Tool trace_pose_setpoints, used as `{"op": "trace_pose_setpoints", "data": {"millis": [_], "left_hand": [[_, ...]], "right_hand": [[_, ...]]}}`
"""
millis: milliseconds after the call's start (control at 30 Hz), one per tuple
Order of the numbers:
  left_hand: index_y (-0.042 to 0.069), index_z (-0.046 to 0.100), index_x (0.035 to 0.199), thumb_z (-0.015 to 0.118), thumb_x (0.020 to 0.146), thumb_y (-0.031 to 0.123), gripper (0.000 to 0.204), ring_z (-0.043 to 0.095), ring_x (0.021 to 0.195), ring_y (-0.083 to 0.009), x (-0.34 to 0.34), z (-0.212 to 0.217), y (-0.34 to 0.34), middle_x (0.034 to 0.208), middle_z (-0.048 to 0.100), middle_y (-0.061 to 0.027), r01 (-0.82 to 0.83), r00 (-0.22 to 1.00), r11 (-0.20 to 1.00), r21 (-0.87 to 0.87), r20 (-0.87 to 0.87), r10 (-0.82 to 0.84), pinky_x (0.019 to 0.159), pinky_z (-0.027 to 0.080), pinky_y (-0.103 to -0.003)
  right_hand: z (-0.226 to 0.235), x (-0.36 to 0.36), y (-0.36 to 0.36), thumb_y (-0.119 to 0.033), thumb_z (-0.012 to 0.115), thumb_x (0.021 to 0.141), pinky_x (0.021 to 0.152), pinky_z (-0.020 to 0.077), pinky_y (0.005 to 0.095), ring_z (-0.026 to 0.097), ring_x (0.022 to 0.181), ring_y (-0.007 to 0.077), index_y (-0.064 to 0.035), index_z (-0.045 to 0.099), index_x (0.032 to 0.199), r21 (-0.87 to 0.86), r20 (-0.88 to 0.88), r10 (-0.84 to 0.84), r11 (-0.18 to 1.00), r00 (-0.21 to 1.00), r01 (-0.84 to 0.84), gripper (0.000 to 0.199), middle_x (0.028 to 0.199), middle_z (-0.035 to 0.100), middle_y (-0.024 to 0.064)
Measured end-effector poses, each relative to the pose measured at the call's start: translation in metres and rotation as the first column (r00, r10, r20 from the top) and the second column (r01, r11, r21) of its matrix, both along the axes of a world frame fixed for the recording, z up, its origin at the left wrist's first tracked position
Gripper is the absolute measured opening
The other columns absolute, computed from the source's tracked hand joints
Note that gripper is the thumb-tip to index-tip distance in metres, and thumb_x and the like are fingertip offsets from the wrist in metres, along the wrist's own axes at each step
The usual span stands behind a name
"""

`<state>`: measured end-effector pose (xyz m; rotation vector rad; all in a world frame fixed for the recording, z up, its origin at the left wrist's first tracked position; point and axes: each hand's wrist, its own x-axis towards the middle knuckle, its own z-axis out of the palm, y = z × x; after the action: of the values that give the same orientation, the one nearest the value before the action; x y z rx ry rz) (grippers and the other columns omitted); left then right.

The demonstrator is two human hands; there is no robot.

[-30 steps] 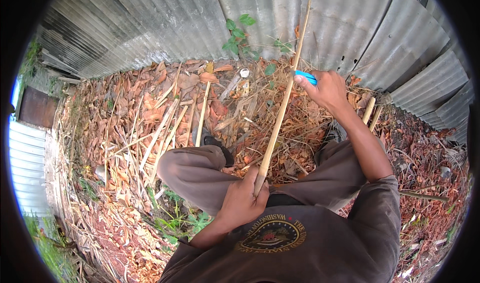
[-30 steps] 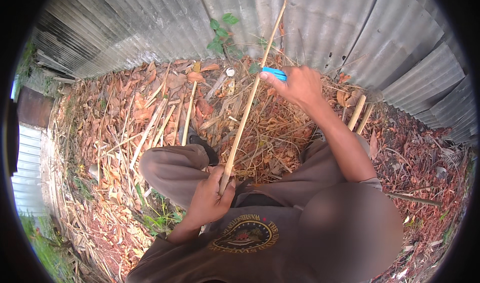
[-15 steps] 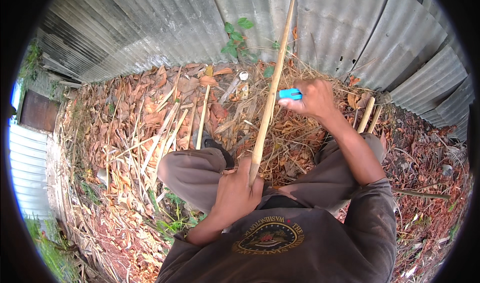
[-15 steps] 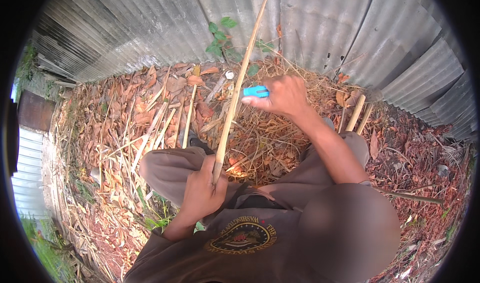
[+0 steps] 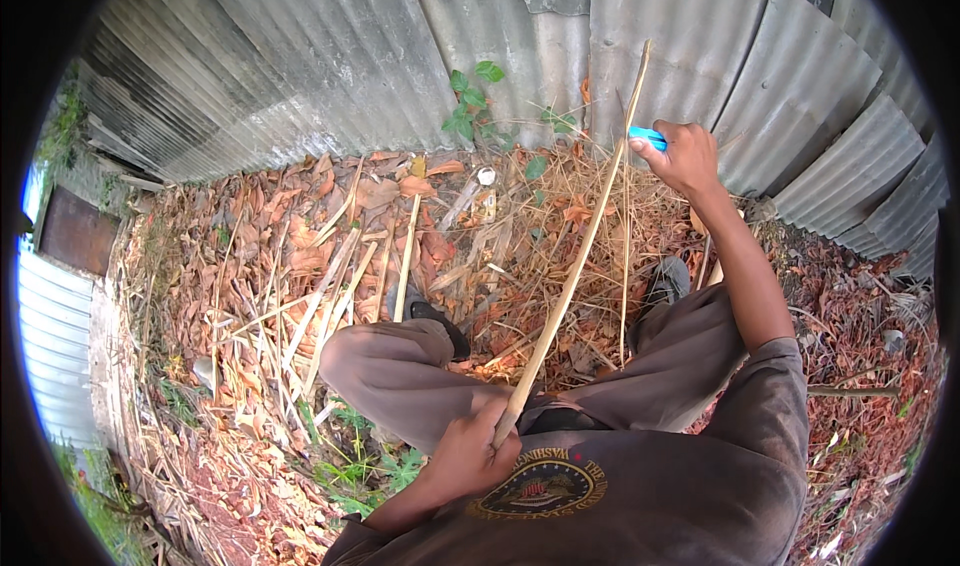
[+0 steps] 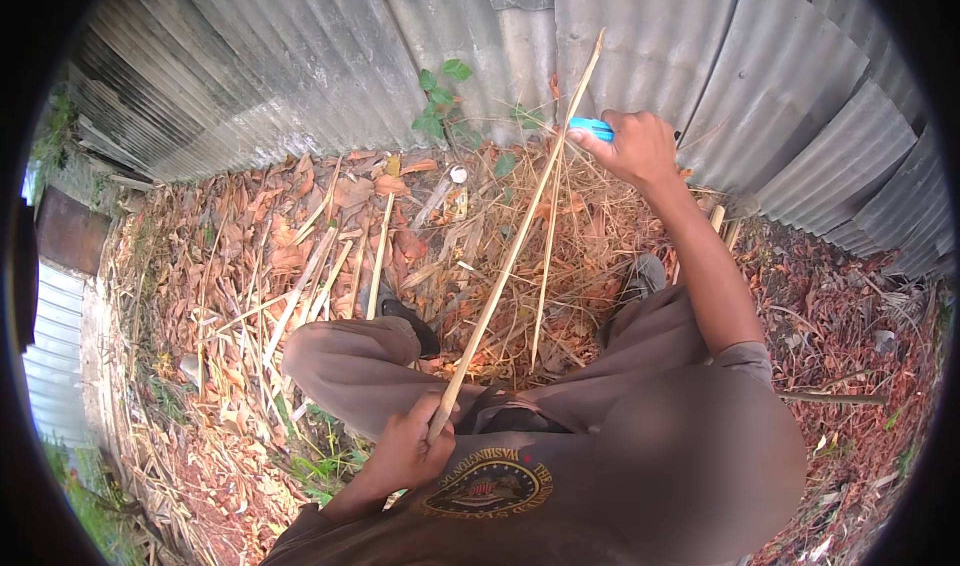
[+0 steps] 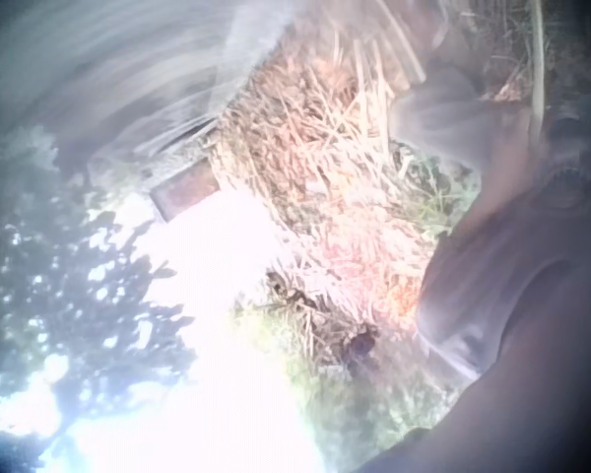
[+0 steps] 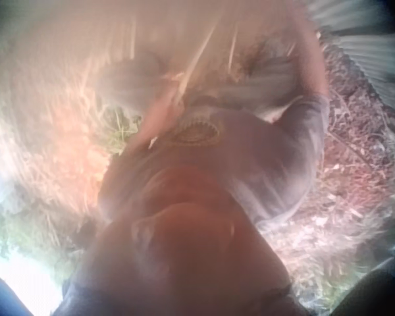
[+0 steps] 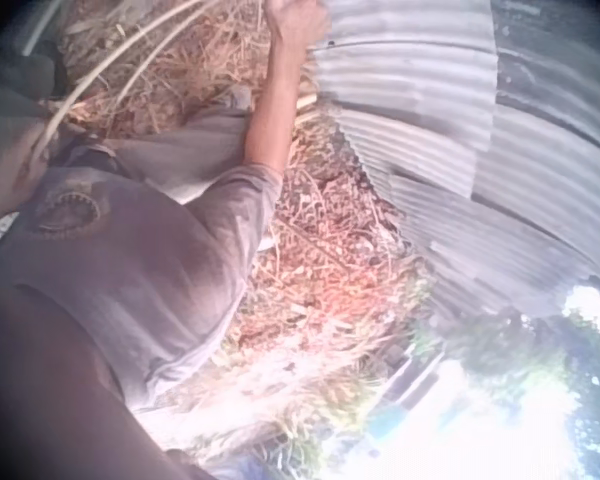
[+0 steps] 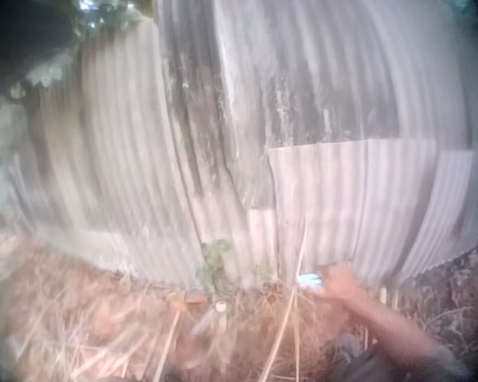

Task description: The person sits on the ground and uses a blue utility knife to shave the surface of a long bamboo stick. They hold the stick with their left hand and scrape along its length with the knife in their right hand, removing thin strips of bamboo.

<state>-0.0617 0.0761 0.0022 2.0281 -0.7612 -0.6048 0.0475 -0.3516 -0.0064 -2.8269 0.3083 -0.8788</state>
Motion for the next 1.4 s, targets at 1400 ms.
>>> {"op": "trace_pose_setpoints", "data": {"millis": [1400], "left_hand": [[0.002, 0.054, 0.105, 0.056, 0.097, 0.027, 0.027, 0.048, 0.063, -0.0106, 0.065, -0.042, -0.057, 0.072, 0.052, -0.0039, -0.264, 0.965, 0.936, -0.233, -0.065, 0.256, 0.058, 0.041, -0.029]], "right_hand": [[-0.015, -0.045, 0.124, -0.078, 0.055, 0.073, 0.047, 0.0473, 0.0431, 0.059, 0.047, 0.0321, -0.0083, 0.062, 0.063, 0.150, -0.160, 0.418, 0.906, 0.894, -0.396, 0.071, 0.047, 0.053, 0.0106]]}}
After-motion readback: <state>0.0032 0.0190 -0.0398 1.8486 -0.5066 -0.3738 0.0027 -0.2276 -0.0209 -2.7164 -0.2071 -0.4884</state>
